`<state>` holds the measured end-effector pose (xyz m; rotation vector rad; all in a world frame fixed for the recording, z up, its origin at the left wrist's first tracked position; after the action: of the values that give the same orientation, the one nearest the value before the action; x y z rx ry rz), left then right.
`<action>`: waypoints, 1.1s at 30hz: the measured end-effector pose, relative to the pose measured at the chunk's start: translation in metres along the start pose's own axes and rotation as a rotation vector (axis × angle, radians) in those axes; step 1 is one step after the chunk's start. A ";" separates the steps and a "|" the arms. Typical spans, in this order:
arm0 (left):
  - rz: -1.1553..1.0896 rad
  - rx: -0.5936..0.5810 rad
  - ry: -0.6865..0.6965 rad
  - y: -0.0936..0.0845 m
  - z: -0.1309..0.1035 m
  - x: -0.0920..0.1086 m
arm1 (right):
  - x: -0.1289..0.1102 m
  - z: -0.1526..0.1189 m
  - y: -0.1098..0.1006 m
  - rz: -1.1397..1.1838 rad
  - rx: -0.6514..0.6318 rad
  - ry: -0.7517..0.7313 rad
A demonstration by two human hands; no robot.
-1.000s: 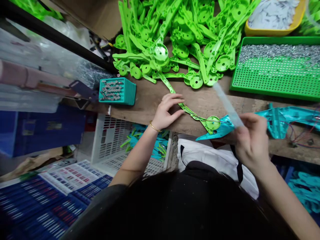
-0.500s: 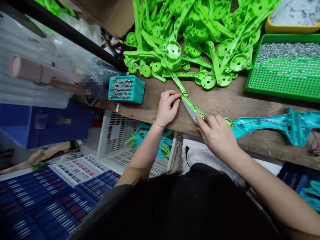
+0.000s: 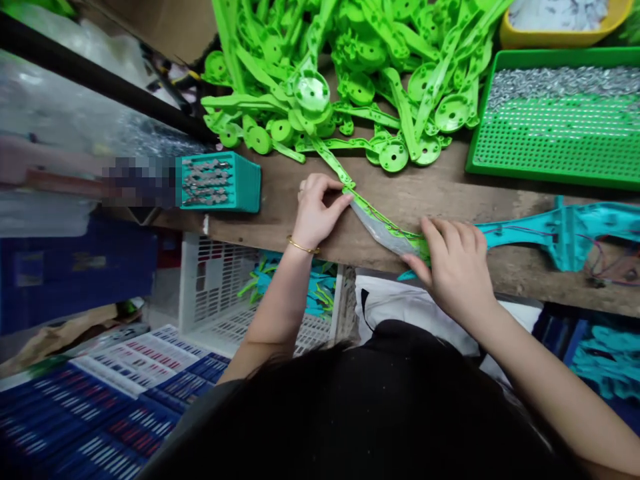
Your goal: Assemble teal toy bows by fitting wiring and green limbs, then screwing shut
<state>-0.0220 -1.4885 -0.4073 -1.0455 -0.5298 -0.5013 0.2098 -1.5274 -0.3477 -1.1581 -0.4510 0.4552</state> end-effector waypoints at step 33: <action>0.326 0.276 0.012 -0.069 0.115 -0.016 | 0.014 -0.012 0.015 0.077 0.133 -0.090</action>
<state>-0.0961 -1.4116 -0.3251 -0.8419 -0.3945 -0.1411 0.2269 -1.5235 -0.3648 -1.0316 -0.4481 0.5973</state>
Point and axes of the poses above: each hand's wrist, its own z-axis towards the middle knuckle, its own y-axis out of the palm, x = y × z, the point moved 9 cm from there along z, towards the middle knuckle, and after that the axes turned 11 degrees about y, right-handed, at the moved point
